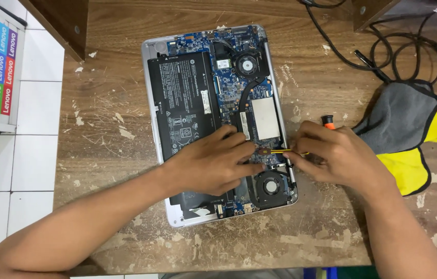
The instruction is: Unscrewing and disconnecting components near the battery area of a laptop during a repair.
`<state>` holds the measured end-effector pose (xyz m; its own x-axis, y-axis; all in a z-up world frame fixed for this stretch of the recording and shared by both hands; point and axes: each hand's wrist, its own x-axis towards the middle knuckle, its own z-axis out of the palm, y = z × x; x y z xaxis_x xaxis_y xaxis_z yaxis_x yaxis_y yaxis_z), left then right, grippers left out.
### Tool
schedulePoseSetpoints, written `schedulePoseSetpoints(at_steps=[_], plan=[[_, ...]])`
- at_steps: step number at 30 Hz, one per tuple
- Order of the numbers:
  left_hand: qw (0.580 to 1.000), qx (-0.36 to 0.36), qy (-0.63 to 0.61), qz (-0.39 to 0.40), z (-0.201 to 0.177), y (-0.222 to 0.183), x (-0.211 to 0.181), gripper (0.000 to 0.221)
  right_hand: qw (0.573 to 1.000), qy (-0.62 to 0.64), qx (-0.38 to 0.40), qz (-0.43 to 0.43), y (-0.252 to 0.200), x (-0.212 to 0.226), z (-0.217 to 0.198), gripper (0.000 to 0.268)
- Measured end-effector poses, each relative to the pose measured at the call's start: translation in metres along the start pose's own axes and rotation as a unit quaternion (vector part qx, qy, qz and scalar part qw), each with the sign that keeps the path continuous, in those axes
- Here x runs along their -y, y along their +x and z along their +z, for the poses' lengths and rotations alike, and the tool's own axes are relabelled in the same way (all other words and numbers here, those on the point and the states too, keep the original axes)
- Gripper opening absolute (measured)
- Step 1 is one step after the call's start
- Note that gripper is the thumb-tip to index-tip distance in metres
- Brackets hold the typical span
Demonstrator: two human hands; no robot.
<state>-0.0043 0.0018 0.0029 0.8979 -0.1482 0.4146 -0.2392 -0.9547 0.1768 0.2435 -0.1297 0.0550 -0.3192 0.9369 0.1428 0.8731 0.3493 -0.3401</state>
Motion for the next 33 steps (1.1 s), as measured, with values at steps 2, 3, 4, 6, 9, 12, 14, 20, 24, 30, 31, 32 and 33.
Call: schedulePoseSetpoints(at_steps=[2, 3, 4, 6, 9, 12, 14, 20, 24, 30, 31, 32, 33], plan=[[1.0, 0.0, -0.002, 0.0, 0.0, 0.0, 0.0, 0.043, 1.0, 0.004, 0.004, 0.002, 0.001, 0.001, 0.003, 0.025], [1.0, -0.003, -0.004, 0.001, 0.0, -0.001, 0.0, 0.042, 1.0, -0.007, -0.012, -0.003, 0.001, 0.001, 0.006, 0.025], [1.0, -0.007, -0.004, 0.001, 0.0, -0.001, 0.0, 0.041, 0.999, -0.018, -0.028, -0.009, 0.002, 0.001, 0.008, 0.025], [0.999, -0.018, -0.035, 0.003, 0.007, -0.001, 0.002, 0.037, 0.999, 0.016, -0.024, 0.031, 0.002, 0.0, 0.017, 0.025], [0.997, -0.03, -0.067, 0.003, 0.022, -0.005, 0.004, 0.035, 0.996, 0.055, -0.019, 0.061, 0.003, -0.001, 0.015, 0.024], [0.996, -0.049, -0.069, -0.002, 0.024, -0.005, 0.003, 0.027, 0.997, 0.061, -0.014, 0.045, 0.006, -0.001, 0.007, 0.023], [0.995, -0.066, -0.07, -0.003, 0.024, -0.006, 0.003, 0.019, 0.997, 0.061, -0.012, 0.042, 0.006, -0.001, 0.01, 0.024], [0.995, -0.089, -0.036, -0.005, 0.017, -0.003, -0.003, 0.011, 0.997, 0.05, -0.064, 0.013, -0.004, -0.002, 0.025, 0.023], [0.99, -0.115, -0.067, -0.048, 0.017, -0.003, -0.002, 0.013, 0.994, -0.04, -0.101, -0.034, -0.008, -0.007, 0.013, 0.027], [0.983, -0.132, -0.112, -0.055, 0.013, 0.0, -0.006, 0.015, 0.993, -0.016, -0.101, -0.059, -0.009, -0.015, 0.023, 0.024], [0.982, -0.134, -0.117, -0.057, 0.01, 0.001, -0.008, 0.017, 0.993, 0.022, -0.094, -0.062, -0.009, -0.016, 0.026, 0.022], [0.983, -0.134, -0.115, -0.057, 0.012, 0.001, -0.007, 0.017, 0.993, 0.022, -0.094, -0.064, -0.009, -0.016, 0.024, 0.022], [0.983, -0.136, -0.112, -0.055, 0.014, 0.001, -0.007, 0.017, 0.994, 0.037, -0.074, -0.065, -0.009, -0.016, 0.022, 0.02]])
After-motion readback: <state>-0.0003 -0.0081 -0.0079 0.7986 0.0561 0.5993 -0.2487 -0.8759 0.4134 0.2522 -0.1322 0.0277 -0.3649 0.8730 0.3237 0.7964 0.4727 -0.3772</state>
